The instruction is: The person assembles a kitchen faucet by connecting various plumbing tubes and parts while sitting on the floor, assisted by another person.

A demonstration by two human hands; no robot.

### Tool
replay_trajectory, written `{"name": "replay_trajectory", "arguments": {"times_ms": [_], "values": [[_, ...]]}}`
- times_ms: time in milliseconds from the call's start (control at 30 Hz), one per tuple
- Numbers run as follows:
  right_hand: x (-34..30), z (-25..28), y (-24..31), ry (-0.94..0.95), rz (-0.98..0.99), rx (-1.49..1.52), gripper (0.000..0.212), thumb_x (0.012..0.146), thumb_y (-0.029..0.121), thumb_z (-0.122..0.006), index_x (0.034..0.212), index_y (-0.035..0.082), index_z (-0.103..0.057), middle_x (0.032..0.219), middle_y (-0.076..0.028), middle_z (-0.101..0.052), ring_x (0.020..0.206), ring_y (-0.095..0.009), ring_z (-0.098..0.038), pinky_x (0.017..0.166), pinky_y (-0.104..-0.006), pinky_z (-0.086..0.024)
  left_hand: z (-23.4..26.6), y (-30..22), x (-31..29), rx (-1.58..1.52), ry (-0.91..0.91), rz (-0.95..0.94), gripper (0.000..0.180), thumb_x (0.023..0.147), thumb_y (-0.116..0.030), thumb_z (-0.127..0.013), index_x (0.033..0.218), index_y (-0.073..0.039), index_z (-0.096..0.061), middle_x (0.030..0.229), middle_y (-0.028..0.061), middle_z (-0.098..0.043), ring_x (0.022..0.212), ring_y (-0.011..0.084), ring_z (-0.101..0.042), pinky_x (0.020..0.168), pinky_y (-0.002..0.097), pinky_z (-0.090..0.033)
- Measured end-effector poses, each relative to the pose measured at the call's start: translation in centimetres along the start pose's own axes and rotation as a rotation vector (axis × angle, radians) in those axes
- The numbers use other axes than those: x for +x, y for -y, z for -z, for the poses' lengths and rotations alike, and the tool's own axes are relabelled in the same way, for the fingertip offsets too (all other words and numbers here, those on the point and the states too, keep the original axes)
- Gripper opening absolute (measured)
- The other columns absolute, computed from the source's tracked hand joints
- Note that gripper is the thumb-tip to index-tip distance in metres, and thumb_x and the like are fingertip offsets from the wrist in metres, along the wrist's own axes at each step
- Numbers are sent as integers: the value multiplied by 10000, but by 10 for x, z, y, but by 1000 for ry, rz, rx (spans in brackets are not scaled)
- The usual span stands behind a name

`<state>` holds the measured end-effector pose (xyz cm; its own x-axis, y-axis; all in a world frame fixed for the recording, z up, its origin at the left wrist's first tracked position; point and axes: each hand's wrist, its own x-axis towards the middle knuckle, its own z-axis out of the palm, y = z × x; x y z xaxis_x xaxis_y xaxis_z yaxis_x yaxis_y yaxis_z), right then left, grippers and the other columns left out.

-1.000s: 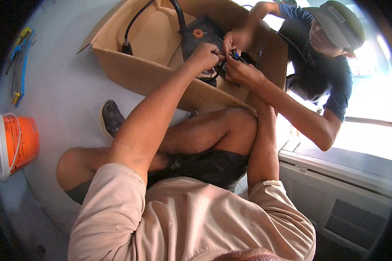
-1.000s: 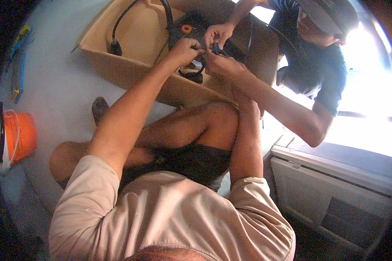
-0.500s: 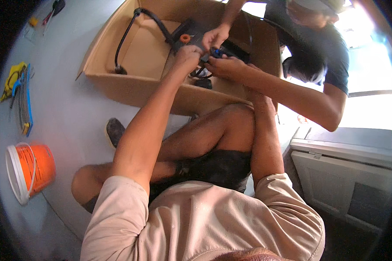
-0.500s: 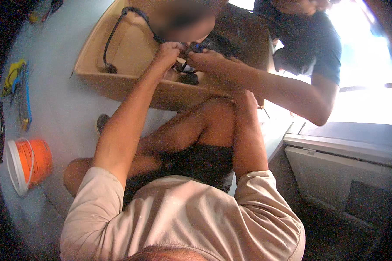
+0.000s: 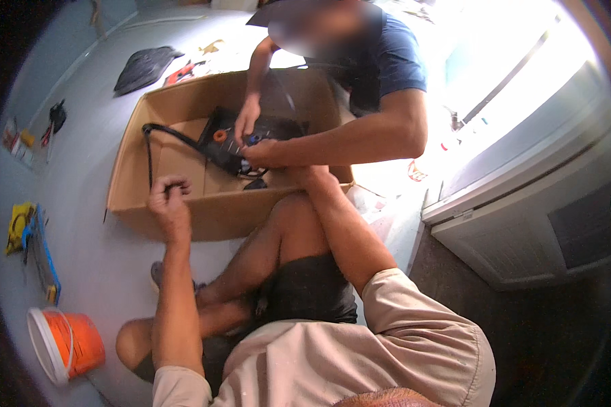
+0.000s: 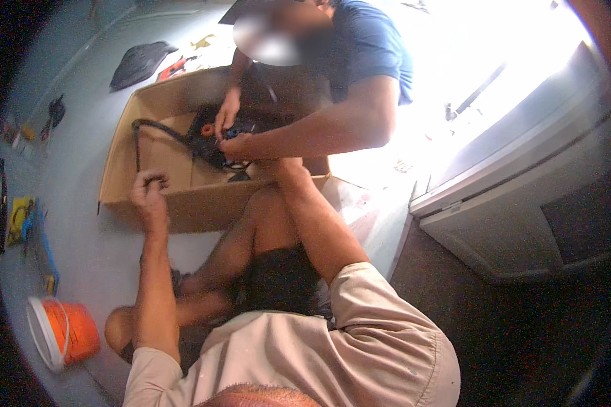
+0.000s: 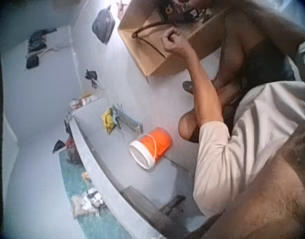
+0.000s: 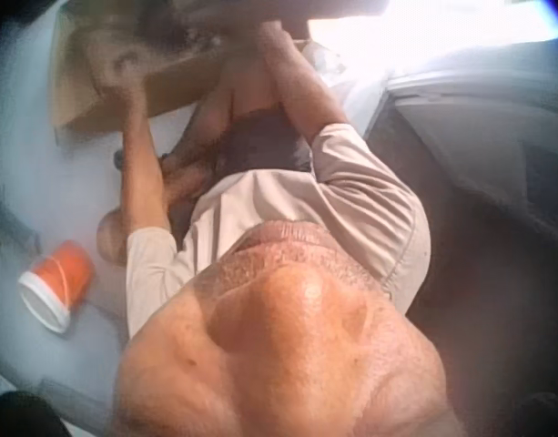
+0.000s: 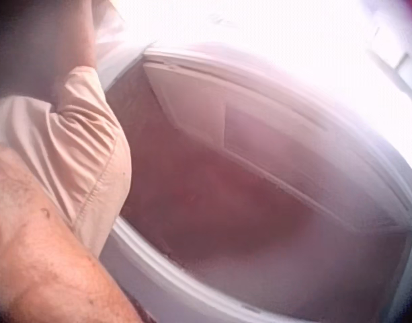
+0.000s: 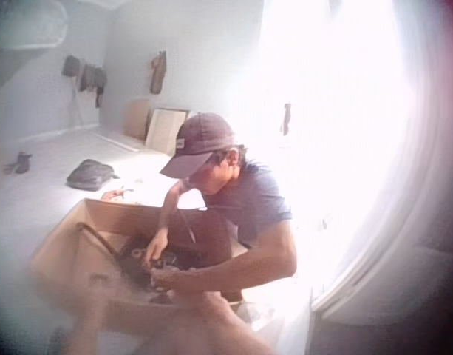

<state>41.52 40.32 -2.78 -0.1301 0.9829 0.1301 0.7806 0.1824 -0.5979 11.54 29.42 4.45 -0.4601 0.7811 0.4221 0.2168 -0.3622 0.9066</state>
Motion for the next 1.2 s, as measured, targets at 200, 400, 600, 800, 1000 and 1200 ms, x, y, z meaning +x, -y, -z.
{"name": "replay_trajectory", "arguments": {"times_ms": [200,400,600,800,1000,1200], "values": [[-9,24,9,-52,293,-4,459,906,327,-675,1302,95,-652,1377,-175,-608,1306,-295,-555,1117,-424,-405,205,-139,-30,96,-72,-35,185,895,63,-525,984,7,-677,937,109,-694,847,164,-645,782,314,-529],[21,43,-25,165,333,-347,448,807,225,-700,1219,49,-692,1237,-175,-690,1156,-300,-655,1027,-413,-484,395,-167,-67,119,-278,122,164,930,-66,-598,1067,-4,-663,1014,105,-682,911,195,-630,839,324,-502],[-9,127,78,395,524,-361,377,740,137,-681,1094,12,-717,982,-141,-731,936,-282,-684,840,-404,-521,428,-8,-206,359,-215,606,173,949,-113,-607,1071,-1,-658,1014,113,-682,924,210,-633,836,343,-507],[-15,96,74,459,239,-409,372,775,34,-639,1145,2,-633,815,-96,-657,777,-192,-624,680,-362,-507,274,114,-300,611,197,721,182,959,-122,-605,1076,8,-652,1022,125,-680,935,223,-635,841,353,-509],[-51,100,129,558,-373,-142,443,900,98,-634,1313,-7,-514,948,-100,-641,834,-188,-648,684,-355,-608,191,171,-300,691,405,588,193,968,-132,-602,1082,17,-646,1030,137,-679,947,237,-637,846,363,-511],[-47,94,125,477,-407,-270,256,1013,210,-566,1186,29,-515,793,-30,-562,676,-160,-609,567,-357,-583,178,188,-280,723,475,524,204,978,-141,-599,1087,26,-640,1038,149,-677,959,250,-639,851,374,-514]]}}
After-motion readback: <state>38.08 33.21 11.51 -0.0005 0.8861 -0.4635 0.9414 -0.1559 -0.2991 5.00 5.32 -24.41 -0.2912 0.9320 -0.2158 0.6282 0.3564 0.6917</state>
